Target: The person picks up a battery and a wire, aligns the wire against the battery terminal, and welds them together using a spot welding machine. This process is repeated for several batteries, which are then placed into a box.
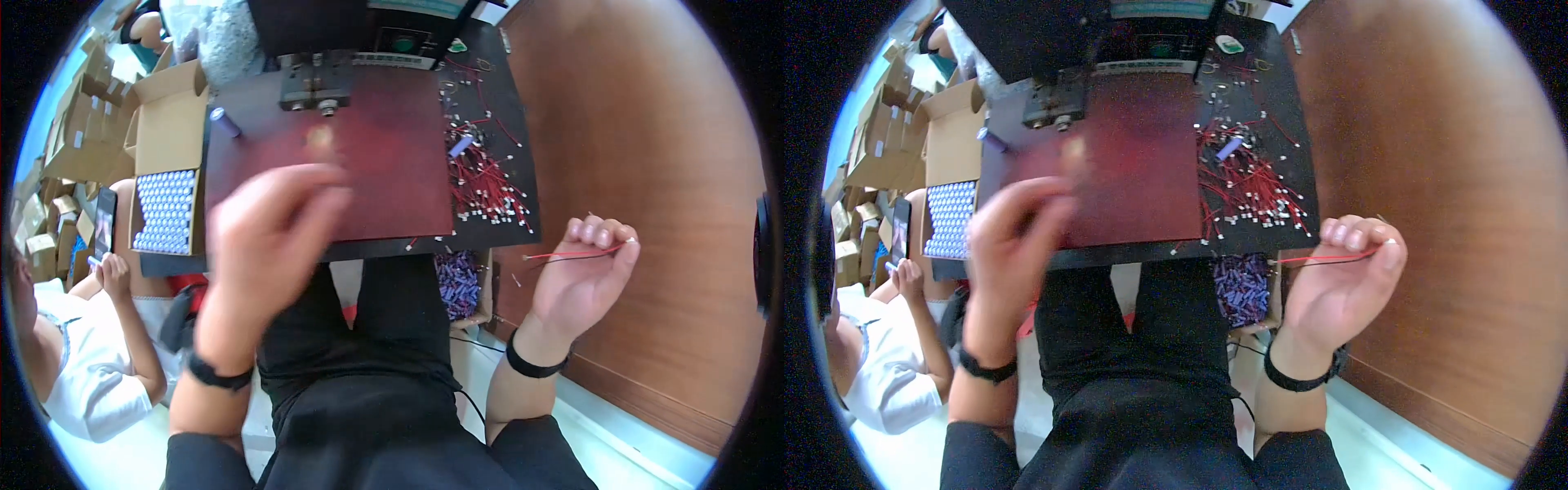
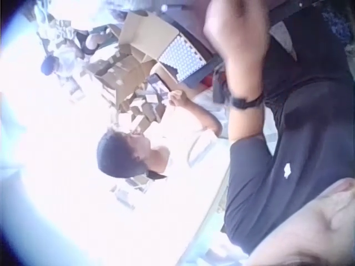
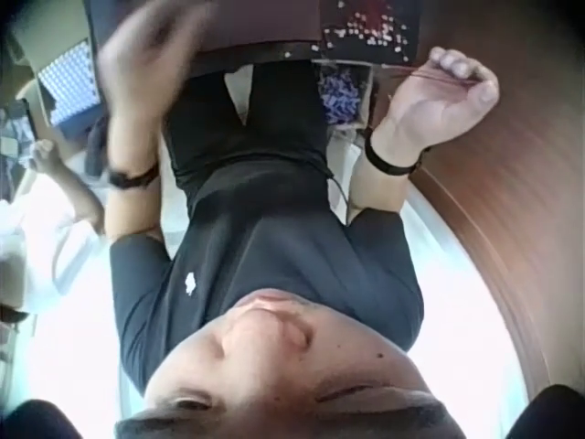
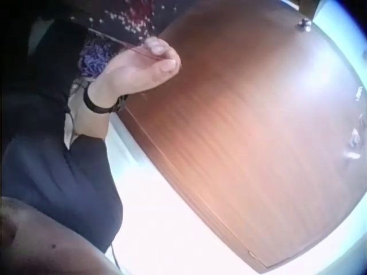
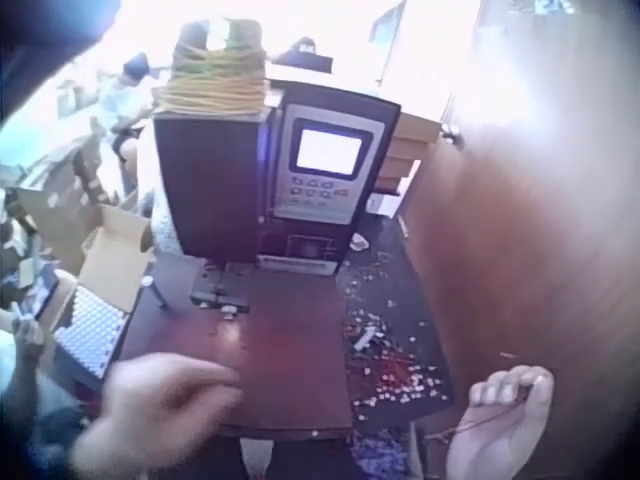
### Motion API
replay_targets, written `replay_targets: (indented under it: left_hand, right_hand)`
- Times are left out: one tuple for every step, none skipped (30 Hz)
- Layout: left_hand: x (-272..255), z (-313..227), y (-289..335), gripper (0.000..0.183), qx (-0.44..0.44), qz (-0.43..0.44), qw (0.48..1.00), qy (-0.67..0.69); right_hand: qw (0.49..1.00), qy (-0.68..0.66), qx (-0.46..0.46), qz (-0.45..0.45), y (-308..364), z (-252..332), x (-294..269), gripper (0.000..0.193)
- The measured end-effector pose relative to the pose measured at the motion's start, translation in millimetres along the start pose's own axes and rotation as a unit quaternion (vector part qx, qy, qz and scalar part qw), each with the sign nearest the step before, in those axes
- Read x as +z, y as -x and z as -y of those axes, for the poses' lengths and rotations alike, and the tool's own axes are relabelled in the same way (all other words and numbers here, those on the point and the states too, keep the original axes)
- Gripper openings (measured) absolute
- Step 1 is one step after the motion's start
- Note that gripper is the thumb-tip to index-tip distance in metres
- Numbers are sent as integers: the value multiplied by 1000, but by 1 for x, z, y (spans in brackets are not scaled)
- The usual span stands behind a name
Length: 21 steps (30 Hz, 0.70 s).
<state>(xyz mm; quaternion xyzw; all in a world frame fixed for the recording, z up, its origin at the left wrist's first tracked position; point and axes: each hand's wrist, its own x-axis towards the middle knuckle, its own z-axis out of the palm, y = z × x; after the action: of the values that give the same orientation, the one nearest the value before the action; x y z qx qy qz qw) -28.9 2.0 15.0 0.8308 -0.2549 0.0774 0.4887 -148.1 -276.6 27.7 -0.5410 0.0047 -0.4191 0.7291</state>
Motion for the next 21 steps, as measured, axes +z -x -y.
replay_targets:
  left_hand:
    - [-17, 4, 6, 14, -75, -14, 996, 36]
    - [-29, 18, 16, 13, -78, -68, 994, 33]
    - [-36, 33, 19, 14, -57, -96, 994, -4]
    - [-44, 37, 23, 14, -63, -121, 990, -20]
    - [-50, 48, 29, 16, -93, -146, 985, 17]
    - [-50, 59, 30, 18, -100, -191, 976, -3]
    - [-54, 63, 25, 20, -102, -188, 976, -36]
    - [-58, 68, 19, 22, -104, -184, 975, -68]
    - [-60, 77, 12, 37, -147, -158, 977, 2]
    - [-62, 74, 5, 37, -150, -162, 975, -6]
    - [-54, 77, -8, 46, -155, -135, 978, -30]
    - [-50, 76, -19, 55, -159, -110, 979, -62]
    - [-50, 88, -24, 64, -160, -91, 981, -63]
    - [-46, 90, -29, 64, -158, -92, 981, -65]
    - [-43, 91, -33, 65, -168, -76, 982, -34]
    - [-42, 93, -35, 65, -178, -60, 982, -7]
    - [-38, 100, -36, 53, -174, -73, 982, 8]
    - [-38, 104, -37, 53, -172, -73, 982, 7]
    - [-41, 107, -34, 43, -183, -61, 981, -24]
    - [-43, 108, -33, 35, -194, -47, 979, -51]
    - [-39, 105, -32, 22, -143, -65, 985, -67]
  right_hand:
    - [1000, 14, 3, 9, 0, -4, -4, 22]
    - [999, 24, -8, -24, -1, -10, -1, 21]
    - [999, 34, 0, -15, -5, -10, -14, 21]
    - [999, 37, 9, -1, -10, -12, -23, 22]
    - [995, 82, 35, -54, -15, -16, -27, 21]
    - [989, 121, 76, -41, -21, -19, -41, 19]
    - [968, 230, 92, -27, -28, -30, -50, 19]
    - [935, 338, 108, -12, -34, -39, -57, 19]
    - [900, 413, 132, 51, -37, -51, -61, 22]
    - [857, 476, 159, 123, -38, -70, -57, 26]
    - [818, 531, 142, 171, -36, -86, -56, 26]
    - [777, 576, 127, 221, -37, -103, -50, 28]
    - [778, 575, 125, 220, -43, -114, -43, 28]
    - [718, 634, 91, 271, -48, -126, -35, 28]
    - [651, 686, 56, 319, -55, -135, -31, 28]
    - [655, 682, 56, 321, -62, -147, -31, 28]
    - [625, 698, 45, 345, -68, -159, -33, 26]
    - [594, 714, 34, 369, -72, -168, -37, 25]
    - [563, 733, 21, 382, -74, -170, -29, 23]
    - [564, 730, 21, 385, -76, -166, -24, 23]
    - [581, 723, 12, 373, -78, -156, -21, 22]
